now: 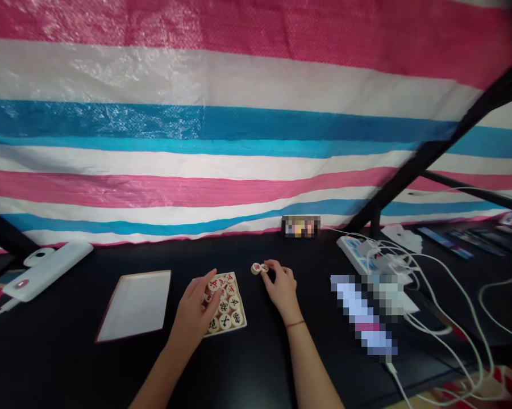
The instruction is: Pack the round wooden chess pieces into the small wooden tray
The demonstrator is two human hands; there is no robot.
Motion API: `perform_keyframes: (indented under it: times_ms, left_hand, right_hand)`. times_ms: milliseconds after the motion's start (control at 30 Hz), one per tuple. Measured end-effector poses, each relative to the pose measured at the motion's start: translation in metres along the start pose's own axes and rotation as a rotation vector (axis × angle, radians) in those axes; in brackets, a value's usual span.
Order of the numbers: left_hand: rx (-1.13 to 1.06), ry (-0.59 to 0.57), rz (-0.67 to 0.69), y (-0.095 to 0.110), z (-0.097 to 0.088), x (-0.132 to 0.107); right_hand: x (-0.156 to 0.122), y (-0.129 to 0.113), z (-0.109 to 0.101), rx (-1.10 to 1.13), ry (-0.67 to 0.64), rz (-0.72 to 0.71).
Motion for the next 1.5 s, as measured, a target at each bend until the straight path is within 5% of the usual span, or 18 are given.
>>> perform_keyframes:
  times_ms: [267,433,567,700,833,1000,1167,1500]
  left_hand:
    - [0.005,0.045,0.030,-0.001,0.003,0.000]
    - [0.101,0.084,0.100,-0.002,0.006,-0.001]
    - [0.202,0.041,0.221,-0.001,0.011,-0.001]
    - [0.286,0.038,0.283,-0.003,0.014,-0.002]
    - [0.327,0.036,0.317,0.003,0.013,-0.002]
    - [0.300,0.096,0.211,0.003,-0.002,0.001]
    - [0.251,0.120,0.118,-0.007,-0.009,0.003]
    - [0.186,0.080,0.104,-0.004,-0.008,0.003]
  right_hand:
    - [-0.001,-0.003,-0.003,0.043,0.000,0.000]
    - [-0.018,-0.037,-0.020,0.288,0.210,-0.232]
    - [-0.042,-0.090,-0.008,0.443,-0.068,-0.564]
    - [-0.054,-0.111,0.001,0.499,-0.136,-0.608]
    - [-0.046,-0.100,-0.006,0.480,-0.082,-0.571]
    - [-0.016,-0.033,-0.026,0.362,0.269,-0.198]
    - [0.005,0.004,-0.015,0.233,0.088,-0.168]
    - [0.001,-0.006,-0.012,0.143,0.007,-0.167]
Point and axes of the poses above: each hand's wrist, its own x-axis towards the middle knuckle, its own z-axis out of the palm, y = z × x, the point moved 4 cm from there along x, towards the middle knuckle, and after that the axes turned 12 degrees about -y, right-handed, at the moved point
